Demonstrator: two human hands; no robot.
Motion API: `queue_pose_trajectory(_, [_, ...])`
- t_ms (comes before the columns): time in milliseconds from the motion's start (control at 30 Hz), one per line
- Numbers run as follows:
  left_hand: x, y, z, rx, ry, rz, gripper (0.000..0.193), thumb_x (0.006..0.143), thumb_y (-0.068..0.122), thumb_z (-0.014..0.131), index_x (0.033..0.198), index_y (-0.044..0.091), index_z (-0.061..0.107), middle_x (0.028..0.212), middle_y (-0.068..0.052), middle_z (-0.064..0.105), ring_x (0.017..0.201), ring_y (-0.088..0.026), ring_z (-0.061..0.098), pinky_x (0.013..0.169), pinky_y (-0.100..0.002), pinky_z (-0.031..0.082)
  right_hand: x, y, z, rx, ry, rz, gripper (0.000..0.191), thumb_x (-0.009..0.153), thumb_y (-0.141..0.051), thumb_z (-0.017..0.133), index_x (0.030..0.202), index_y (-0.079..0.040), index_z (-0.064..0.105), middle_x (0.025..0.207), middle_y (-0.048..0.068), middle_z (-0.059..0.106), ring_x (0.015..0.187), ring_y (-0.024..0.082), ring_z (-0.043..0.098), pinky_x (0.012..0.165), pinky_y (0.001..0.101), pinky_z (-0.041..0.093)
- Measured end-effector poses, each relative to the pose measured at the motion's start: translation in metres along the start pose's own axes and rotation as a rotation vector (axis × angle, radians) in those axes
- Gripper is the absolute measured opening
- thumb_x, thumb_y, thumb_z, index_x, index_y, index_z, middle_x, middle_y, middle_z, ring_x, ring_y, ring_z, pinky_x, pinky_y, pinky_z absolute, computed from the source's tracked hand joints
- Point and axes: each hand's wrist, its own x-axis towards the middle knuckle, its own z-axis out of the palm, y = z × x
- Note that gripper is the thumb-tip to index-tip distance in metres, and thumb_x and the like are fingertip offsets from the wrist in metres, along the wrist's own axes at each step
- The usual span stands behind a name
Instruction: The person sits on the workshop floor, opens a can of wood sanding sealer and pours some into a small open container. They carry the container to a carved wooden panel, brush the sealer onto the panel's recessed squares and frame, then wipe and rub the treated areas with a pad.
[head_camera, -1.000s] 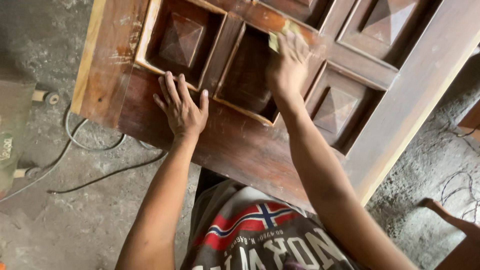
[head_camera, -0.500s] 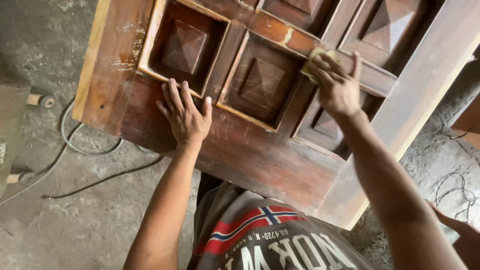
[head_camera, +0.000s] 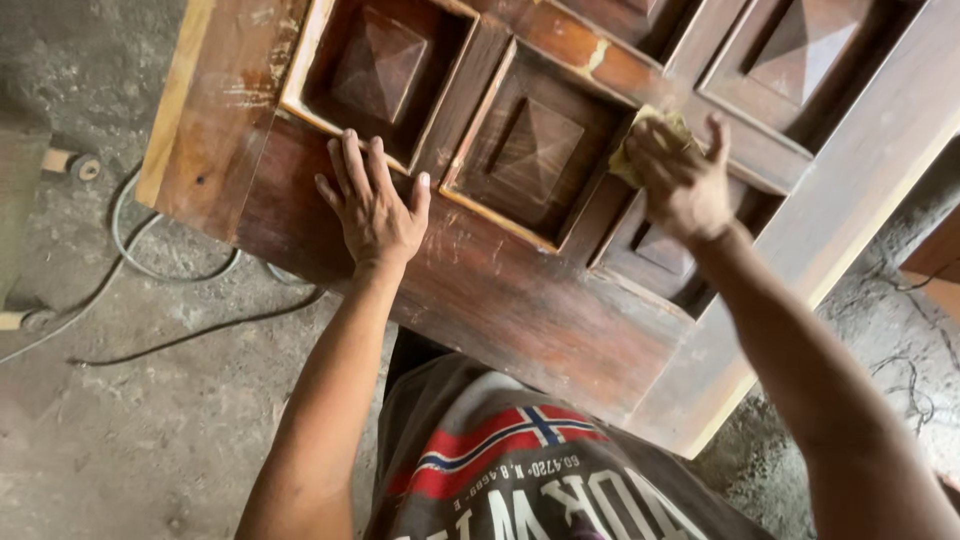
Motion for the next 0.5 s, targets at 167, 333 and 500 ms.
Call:
queue_pose_trajectory(167, [0.0, -0.001, 0.001, 0.005, -0.005, -0.001, 0.075, 0.106, 0.054, 0.057, 0.155, -0.001, 0.041, 0.165, -0.025, 0.025, 0.156, -0.045, 0.021, 0.118, -0.074, 0.02, 0.007, -0.012, -0.014, 0.062, 0.093, 0.087, 0.024, 0.11, -0.005, 0.067, 0.128, -0.015, 0.077, 0.137, 0.0, 0.074, 0.136, 0.015, 0.061, 0.124, 0.0566, 0.027])
queue_pose_trajectory(333, [0.0, 0.001, -0.001, -0.003, -0.018, 0.001, 0.076, 0.104, 0.055, 0.057, 0.154, 0.0, 0.04, 0.165, -0.026, 0.024, 0.155, -0.045, 0.02, 0.118, -0.074, 0.02, 0.018, -0.014, -0.046, 0.247, -0.044, 0.095, 0.025, 0.098, -0.004, 0.07, 0.115, -0.02, 0.077, 0.127, -0.005, 0.073, 0.126, 0.013, 0.064, 0.121, 0.0528, 0.03])
queue_pose_trajectory(500, [0.001, 0.003, -0.004, -0.003, -0.022, 0.006, 0.075, 0.109, 0.055, 0.056, 0.158, 0.0, 0.038, 0.168, -0.025, 0.023, 0.157, -0.045, 0.019, 0.12, -0.073, 0.02, 0.025, -0.013, -0.038, 0.268, -0.104, 0.532, 0.024, 0.11, -0.023, 0.066, 0.131, -0.014, 0.074, 0.125, 0.015, 0.058, 0.12, 0.034, 0.05, 0.105, 0.0545, 0.033])
